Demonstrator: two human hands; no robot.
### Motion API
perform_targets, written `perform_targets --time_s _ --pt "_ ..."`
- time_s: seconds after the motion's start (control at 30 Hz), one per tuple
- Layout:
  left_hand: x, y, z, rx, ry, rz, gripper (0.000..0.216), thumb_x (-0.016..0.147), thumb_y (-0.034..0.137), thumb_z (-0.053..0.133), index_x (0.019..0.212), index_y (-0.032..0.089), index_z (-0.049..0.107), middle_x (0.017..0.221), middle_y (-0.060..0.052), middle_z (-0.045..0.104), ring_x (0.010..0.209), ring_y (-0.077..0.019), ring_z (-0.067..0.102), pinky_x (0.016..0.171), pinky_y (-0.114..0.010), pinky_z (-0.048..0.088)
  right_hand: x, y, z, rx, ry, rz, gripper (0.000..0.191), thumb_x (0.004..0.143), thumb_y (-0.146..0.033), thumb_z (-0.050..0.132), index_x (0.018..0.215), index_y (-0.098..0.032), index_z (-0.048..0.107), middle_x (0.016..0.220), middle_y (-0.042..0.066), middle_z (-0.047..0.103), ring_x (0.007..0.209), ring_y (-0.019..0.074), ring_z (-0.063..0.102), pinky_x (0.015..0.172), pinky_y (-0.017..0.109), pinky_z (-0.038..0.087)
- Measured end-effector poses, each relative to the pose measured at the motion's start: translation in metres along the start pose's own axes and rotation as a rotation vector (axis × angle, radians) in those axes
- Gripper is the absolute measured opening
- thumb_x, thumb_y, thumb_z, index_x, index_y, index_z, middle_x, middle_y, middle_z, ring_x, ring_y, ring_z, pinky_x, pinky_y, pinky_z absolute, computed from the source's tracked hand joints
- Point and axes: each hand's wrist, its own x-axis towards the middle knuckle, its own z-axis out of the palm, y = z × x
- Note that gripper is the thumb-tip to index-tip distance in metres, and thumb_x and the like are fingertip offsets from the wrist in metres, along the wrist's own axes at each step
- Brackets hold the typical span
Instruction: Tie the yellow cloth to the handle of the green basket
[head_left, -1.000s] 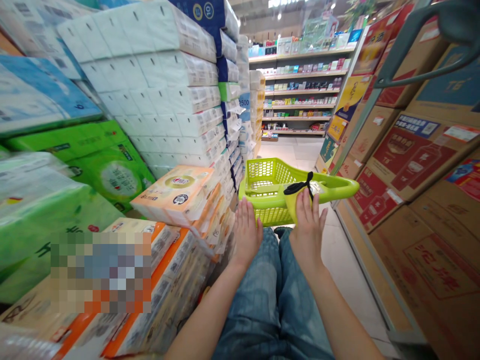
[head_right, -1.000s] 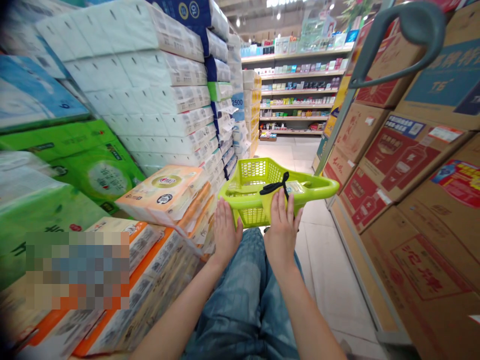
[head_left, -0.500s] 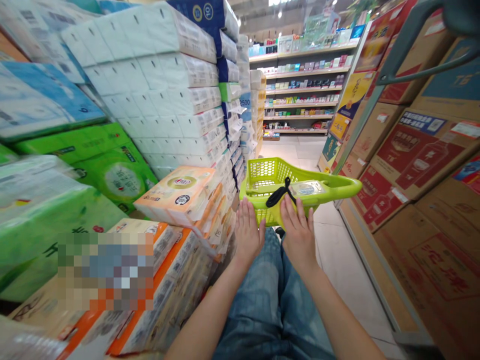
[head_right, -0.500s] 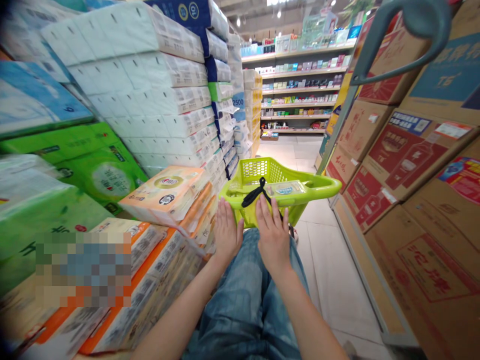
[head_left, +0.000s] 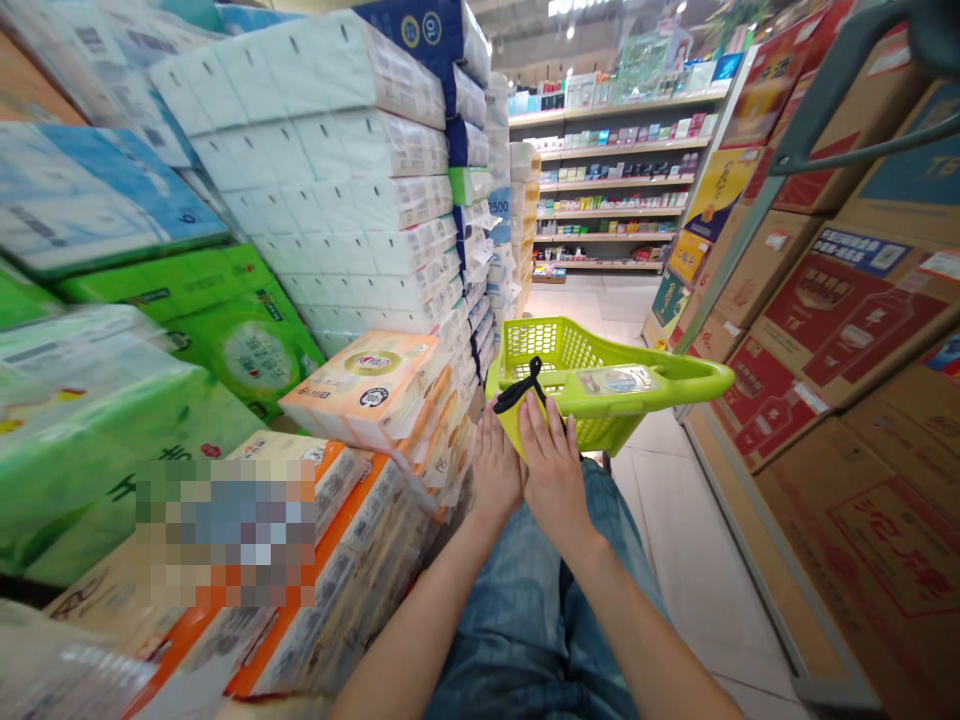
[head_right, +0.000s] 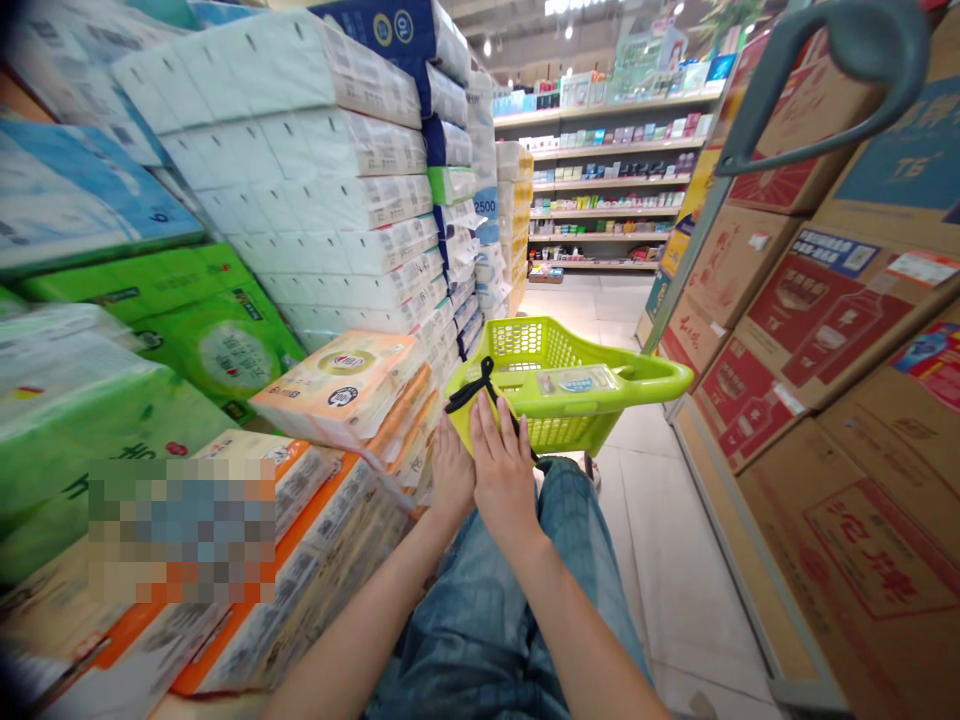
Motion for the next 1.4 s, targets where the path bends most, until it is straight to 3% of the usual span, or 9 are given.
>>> perform_targets --time_s 0.23,0.37,0.57,0.7,0.87,1.0,1.17,1.27,1.4 --pt "0.006 0.004 -0.010 -0.069 0.002 0.004 0.071 0.102 0.030 0.036 0.157 0.009 -0.004 0.163 -0.020 0.016 0.152 -0.0280 0.011 0.119 -0.052 0.030 -0.013 0.059 -0.017 -0.111 0.088 0.172 0.077 0.084 -0.001 0.033 0.158 -0.014 0.016 0.160 0.012 0.032 0.153 0.0266 0.013 0.120 0.060 0.015" --pt "0.004 0.007 -0.008 -0.079 0.000 -0.011 0.073 0.101 0.029 0.038 0.157 0.007 -0.004 0.163 -0.021 0.016 0.152 -0.0283 0.009 0.119 -0.052 0.030 -0.006 0.039 -0.009 -0.055 0.145 0.251 0.075 0.086 -0.004 0.033 0.158 -0.012 0.014 0.161 0.015 0.029 0.153 0.0289 0.011 0.119 0.060 0.021" --pt "-0.001 0.000 -0.001 -0.064 -0.021 -0.021 0.062 0.097 0.014 0.034 0.157 0.010 0.017 0.161 -0.018 0.026 0.151 -0.0277 0.019 0.121 -0.049 0.029 0.002 -0.005 0.006 0.045 0.016 0.018 0.065 0.091 -0.009 0.036 0.155 -0.012 0.028 0.159 0.012 0.036 0.153 0.0248 0.011 0.121 0.051 0.022" --pt "0.001 0.000 -0.004 -0.076 -0.015 -0.016 0.065 0.099 0.022 0.036 0.157 0.008 0.011 0.161 -0.021 0.024 0.151 -0.0286 0.017 0.120 -0.051 0.029 -0.004 0.020 -0.003 -0.007 0.024 -0.021 0.066 0.090 -0.006 0.036 0.155 -0.015 0.029 0.157 0.010 0.040 0.153 0.0218 0.015 0.123 0.052 0.016" --pt "0.006 0.009 -0.009 -0.100 0.007 -0.023 0.072 0.101 0.028 0.038 0.157 0.010 -0.003 0.163 -0.021 0.017 0.152 -0.0277 0.010 0.120 -0.052 0.028 -0.012 0.053 -0.016 -0.079 0.076 0.162 0.076 0.084 -0.003 0.035 0.158 -0.015 0.018 0.160 0.011 0.034 0.153 0.0248 0.011 0.121 0.059 0.015" --pt "0.004 0.016 -0.005 -0.106 0.012 -0.050 0.074 0.100 0.027 0.039 0.156 0.007 -0.006 0.163 -0.023 0.014 0.152 -0.0294 0.006 0.119 -0.054 0.029 -0.005 0.031 -0.010 -0.058 0.104 0.266 0.073 0.088 -0.007 0.036 0.158 -0.011 0.016 0.161 0.014 0.029 0.153 0.0280 0.009 0.120 0.060 0.017" --pt "-0.003 0.008 0.004 -0.116 -0.037 -0.067 0.060 0.098 0.014 0.029 0.157 0.011 0.016 0.161 -0.017 0.027 0.151 -0.0278 0.016 0.121 -0.050 0.030 0.003 -0.008 0.002 0.045 0.001 0.090 0.065 0.090 -0.009 0.036 0.154 -0.012 0.029 0.160 0.011 0.034 0.153 0.0257 0.009 0.121 0.053 0.018" --pt "-0.003 0.005 0.005 -0.153 -0.030 -0.045 0.058 0.100 0.018 0.030 0.156 0.010 0.020 0.161 -0.017 0.027 0.151 -0.0294 0.016 0.122 -0.049 0.028 0.001 0.000 -0.001 0.046 -0.014 0.002 0.064 0.091 -0.007 0.036 0.154 -0.014 0.029 0.158 0.010 0.038 0.153 0.0234 0.013 0.122 0.053 0.015" --pt "0.002 0.011 -0.002 -0.130 0.020 -0.050 0.070 0.101 0.027 0.037 0.157 0.007 -0.001 0.162 -0.024 0.017 0.151 -0.0326 0.010 0.119 -0.056 0.030 -0.009 0.038 -0.014 -0.030 0.047 0.079 0.069 0.089 -0.005 0.035 0.156 -0.017 0.023 0.157 0.009 0.039 0.152 0.0233 0.016 0.122 0.057 0.012"
